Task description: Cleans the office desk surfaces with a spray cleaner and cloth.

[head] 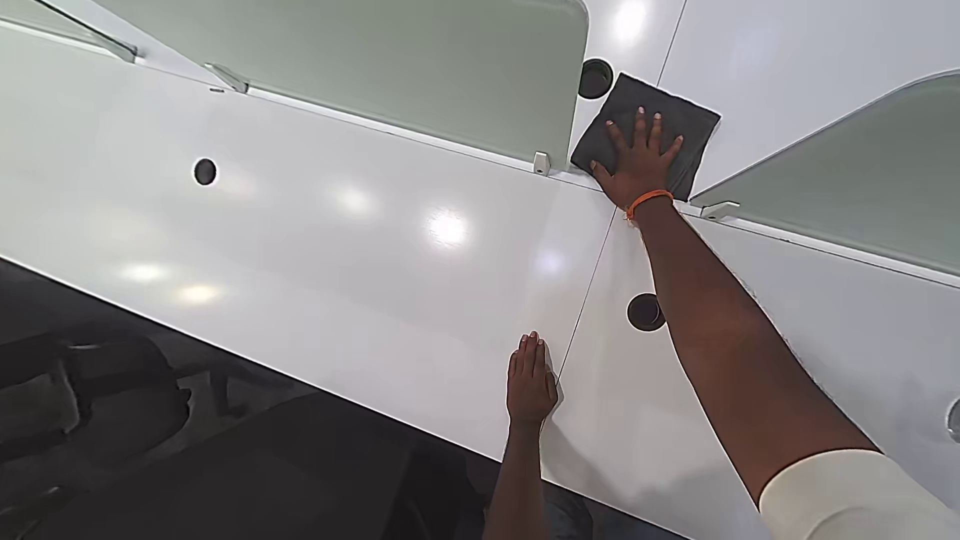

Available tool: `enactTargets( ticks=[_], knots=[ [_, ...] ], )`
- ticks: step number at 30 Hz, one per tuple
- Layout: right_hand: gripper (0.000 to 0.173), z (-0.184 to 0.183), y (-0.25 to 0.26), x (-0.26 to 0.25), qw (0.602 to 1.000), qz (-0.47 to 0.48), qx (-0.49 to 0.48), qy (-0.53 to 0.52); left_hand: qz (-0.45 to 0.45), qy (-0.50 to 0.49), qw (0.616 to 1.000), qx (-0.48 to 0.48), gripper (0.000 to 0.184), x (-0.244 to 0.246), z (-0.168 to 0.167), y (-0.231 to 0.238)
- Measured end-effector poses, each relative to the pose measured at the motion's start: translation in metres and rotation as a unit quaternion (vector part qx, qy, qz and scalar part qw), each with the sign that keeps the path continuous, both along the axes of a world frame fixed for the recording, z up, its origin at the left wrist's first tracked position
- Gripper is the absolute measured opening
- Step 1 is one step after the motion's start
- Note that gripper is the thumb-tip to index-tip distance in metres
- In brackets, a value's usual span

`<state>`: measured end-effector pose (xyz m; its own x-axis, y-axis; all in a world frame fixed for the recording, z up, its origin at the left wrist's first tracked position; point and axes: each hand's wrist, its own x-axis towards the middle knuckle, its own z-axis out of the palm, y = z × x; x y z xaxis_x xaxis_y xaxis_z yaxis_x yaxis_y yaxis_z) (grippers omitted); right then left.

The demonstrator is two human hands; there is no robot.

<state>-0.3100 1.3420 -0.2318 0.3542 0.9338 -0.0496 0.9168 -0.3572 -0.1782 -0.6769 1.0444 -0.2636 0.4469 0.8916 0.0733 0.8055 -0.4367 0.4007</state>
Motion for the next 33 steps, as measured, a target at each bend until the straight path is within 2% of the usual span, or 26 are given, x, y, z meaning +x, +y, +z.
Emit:
enactTargets(
  ticks=[4, 7, 10, 15, 18, 20, 23, 27, 31, 33],
  knots=[
    [0.062, -0.004, -0.020, -0.011, 0.999, -0.045, 0.017, 0.007, 0.000, -0.004, 1.000, 0.002, 0.053, 0.001, 0.000, 0.000],
    [0.058, -0.009, -0.053, -0.025, 0.999, -0.020, 0.033, 0.005, -0.001, -0.009, 1.000, 0.004, 0.054, 0.001, -0.002, 0.000],
    [0.056, -0.008, -0.101, -0.049, 0.999, 0.030, 0.036, 0.020, -0.001, -0.007, 1.000, 0.006, 0.053, 0.001, -0.002, 0.001],
    [0.048, -0.003, -0.218, -0.116, 0.984, 0.143, 0.045, 0.098, 0.001, -0.001, 1.000, -0.006, 0.053, 0.001, -0.001, 0.001],
    [0.048, 0.002, -0.282, -0.146, 0.966, 0.220, -0.002, 0.137, 0.000, -0.011, 1.000, 0.008, 0.052, 0.002, -0.001, 0.002],
    [0.055, 0.010, -0.307, -0.155, 0.954, 0.251, -0.049, 0.155, 0.002, -0.016, 1.000, 0.015, 0.053, 0.002, 0.000, 0.002],
    [0.063, 0.020, -0.317, -0.153, 0.952, 0.240, -0.064, 0.176, 0.002, -0.018, 1.000, 0.011, 0.054, 0.003, 0.001, 0.003],
    [0.057, 0.029, -0.300, -0.155, 0.972, 0.197, -0.016, 0.128, 0.004, -0.020, 1.000, 0.007, 0.056, 0.003, -0.001, 0.002],
    [0.067, 0.011, -0.279, -0.171, 0.961, 0.247, -0.097, 0.076, 0.002, -0.029, 1.000, 0.003, 0.057, 0.003, 0.001, 0.002],
    [0.069, 0.002, -0.257, -0.175, 0.962, 0.248, -0.098, 0.054, 0.007, -0.031, 1.000, 0.001, 0.058, 0.003, 0.003, 0.003]
  ],
)
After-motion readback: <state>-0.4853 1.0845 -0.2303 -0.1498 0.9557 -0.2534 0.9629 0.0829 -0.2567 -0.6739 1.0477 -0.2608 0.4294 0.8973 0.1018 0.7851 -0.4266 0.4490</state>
